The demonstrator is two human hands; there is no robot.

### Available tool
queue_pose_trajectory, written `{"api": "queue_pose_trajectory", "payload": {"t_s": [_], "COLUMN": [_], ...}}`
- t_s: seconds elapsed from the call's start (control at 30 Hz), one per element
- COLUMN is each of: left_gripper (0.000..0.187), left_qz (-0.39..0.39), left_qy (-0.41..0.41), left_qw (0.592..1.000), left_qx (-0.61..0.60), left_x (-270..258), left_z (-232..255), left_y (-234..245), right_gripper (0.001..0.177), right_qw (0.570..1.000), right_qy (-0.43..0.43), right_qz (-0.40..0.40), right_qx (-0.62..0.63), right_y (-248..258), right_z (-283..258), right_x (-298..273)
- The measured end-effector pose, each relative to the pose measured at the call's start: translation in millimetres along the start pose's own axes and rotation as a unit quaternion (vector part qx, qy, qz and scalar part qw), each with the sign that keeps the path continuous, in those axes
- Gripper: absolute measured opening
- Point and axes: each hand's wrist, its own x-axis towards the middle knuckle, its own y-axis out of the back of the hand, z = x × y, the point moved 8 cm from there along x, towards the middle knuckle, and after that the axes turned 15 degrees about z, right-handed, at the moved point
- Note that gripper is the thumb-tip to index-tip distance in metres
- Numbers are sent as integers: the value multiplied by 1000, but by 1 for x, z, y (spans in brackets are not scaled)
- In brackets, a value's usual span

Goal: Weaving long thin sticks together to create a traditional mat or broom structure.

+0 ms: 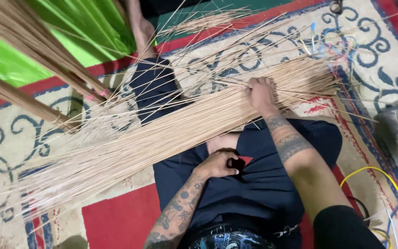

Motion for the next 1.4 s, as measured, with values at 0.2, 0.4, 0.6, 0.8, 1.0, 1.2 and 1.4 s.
{"api": "queue_pose_trajectory", "payload": {"t_s": [0.2, 0.4, 0.6, 0.8, 1.0, 1.2, 1.4], "left_gripper": [64, 65, 57, 43, 45, 15, 10], "left_qz": [-14, -27, 6, 182, 421, 537, 583], "left_qy": [2, 22, -40, -77, -47, -22, 30], "left_qw": [1000, 999, 998, 975, 856, 732, 694], "left_qx": [-5, 5, 42, -100, -295, -419, -421], "left_x": [2, 3, 1, -16, -8, -18, -28], "left_z": [-9, -13, -14, 52, -19, -49, -59], "left_y": [-8, -13, -17, 61, 80, 90, 96], "right_gripper": [15, 16, 28, 20, 27, 23, 29], "right_qw": [994, 948, 880, 885, 921, 925, 919], "right_qy": [-16, -8, -21, 21, 45, 54, 56], "right_qz": [91, 290, 357, 317, 127, 138, 120], "right_qx": [58, 128, 312, 340, 365, 350, 371], "right_y": [39, 107, 189, 215, 109, 140, 129], "right_z": [11, 9, -13, -64, -108, -97, -87], "right_x": [5, -1, 19, -17, -132, -126, -145]}}
